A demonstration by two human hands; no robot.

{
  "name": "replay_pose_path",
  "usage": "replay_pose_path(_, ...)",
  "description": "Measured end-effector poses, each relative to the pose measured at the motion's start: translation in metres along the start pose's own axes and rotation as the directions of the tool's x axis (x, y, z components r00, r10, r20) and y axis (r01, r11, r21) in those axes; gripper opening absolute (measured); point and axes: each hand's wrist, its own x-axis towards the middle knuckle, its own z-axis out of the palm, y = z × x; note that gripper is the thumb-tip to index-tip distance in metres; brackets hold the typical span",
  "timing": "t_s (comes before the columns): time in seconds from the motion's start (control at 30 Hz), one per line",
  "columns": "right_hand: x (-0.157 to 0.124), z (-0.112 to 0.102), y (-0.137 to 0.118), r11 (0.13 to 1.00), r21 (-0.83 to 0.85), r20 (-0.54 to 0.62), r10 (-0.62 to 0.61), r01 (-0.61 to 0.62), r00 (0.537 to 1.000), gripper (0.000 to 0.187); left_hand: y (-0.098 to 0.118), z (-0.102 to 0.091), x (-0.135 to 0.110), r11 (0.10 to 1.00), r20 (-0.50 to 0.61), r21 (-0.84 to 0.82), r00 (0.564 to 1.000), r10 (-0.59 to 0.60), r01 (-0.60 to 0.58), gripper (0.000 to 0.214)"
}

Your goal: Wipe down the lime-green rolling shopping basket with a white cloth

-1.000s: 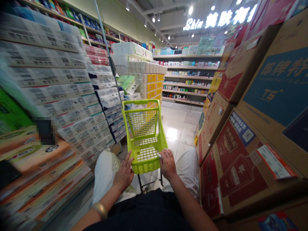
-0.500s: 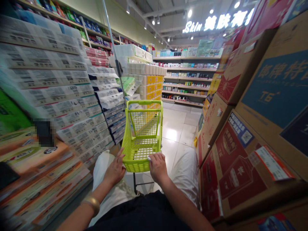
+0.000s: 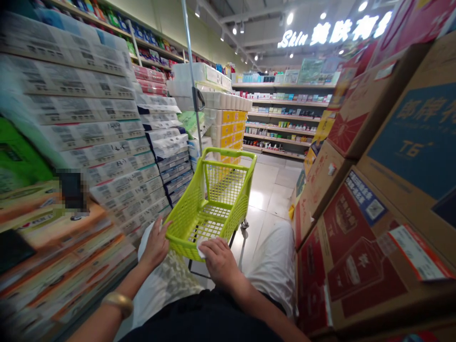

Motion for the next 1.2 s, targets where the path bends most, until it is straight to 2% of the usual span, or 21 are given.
replay_pose_path(0.07,-0.002,-0.004,0.001,0.999,0.029,0.005,-0.024,0.024,1.000,0.039,0.029,-0.004,-0.003,1.000,-0.066,-0.012,0.998,0.019,-0.020,0.061)
replay_pose_path(0.13,-0.005,-0.009,0.005,0.999,0.047,-0.021,-0.027,0.028,0.999,0.038,0.065,-0.007,-0.008,0.995,-0.077,-0.050,0.993,0.087,-0.091,0.065)
replay_pose_path(0.23,-0.008,-0.019,0.015,0.997,-0.004,-0.158,0.072,-0.074,0.985,0.038,0.114,-0.003,-0.020,0.974,-0.001,-0.122,0.981,0.193,-0.192,0.075)
replay_pose_path(0.3,-0.010,-0.024,0.019,0.989,-0.053,-0.216,0.126,-0.140,0.968,0.037,0.133,0.001,-0.027,0.964,0.046,-0.149,0.973,0.228,-0.219,0.071)
replay_pose_path(0.33,-0.011,-0.026,0.020,0.989,-0.065,-0.205,0.118,-0.134,0.972,0.036,0.138,0.002,-0.029,0.960,0.084,-0.158,0.966,0.244,-0.229,0.066)
replay_pose_path(0.47,-0.014,-0.028,0.017,1.000,-0.013,-0.057,-0.013,0.013,0.998,0.033,0.145,-0.004,-0.033,0.949,0.249,-0.199,0.924,0.289,-0.244,0.033)
replay_pose_path(0.6,-0.004,-0.036,0.036,1.000,-0.002,-0.030,0.015,-0.015,0.999,0.028,0.148,-0.013,-0.033,0.947,0.261,-0.218,0.921,0.291,-0.237,0.012)
replay_pose_path(0.7,0.009,-0.046,0.060,0.992,-0.002,-0.110,0.125,-0.126,0.986,0.028,0.150,-0.013,-0.034,0.945,0.251,-0.221,0.922,0.294,-0.241,0.011)
replay_pose_path(0.8,0.013,-0.045,0.066,0.981,0.058,-0.125,0.191,-0.185,0.974,0.027,0.150,-0.010,-0.033,0.948,0.252,-0.216,0.924,0.286,-0.234,0.010)
replay_pose_path(0.93,-0.006,-0.027,0.038,0.979,0.119,-0.111,0.181,-0.168,0.977,0.025,0.147,-0.010,-0.032,0.951,0.251,-0.203,0.927,0.280,-0.232,0.008)
replay_pose_path(1.03,-0.019,-0.020,0.018,0.986,0.122,-0.085,0.125,-0.114,0.988,0.025,0.144,-0.012,-0.031,0.953,0.257,-0.194,0.926,0.278,-0.232,0.008)
replay_pose_path(1.13,-0.012,-0.025,0.022,0.991,0.117,-0.004,0.061,-0.060,0.998,0.025,0.141,-0.013,-0.030,0.955,0.258,-0.193,0.927,0.272,-0.227,0.008)
replay_pose_path(1.2,0.003,-0.032,0.038,0.990,0.108,0.008,0.088,-0.088,0.996,0.023,0.140,-0.014,-0.030,0.957,0.255,-0.187,0.929,0.267,-0.224,0.009)
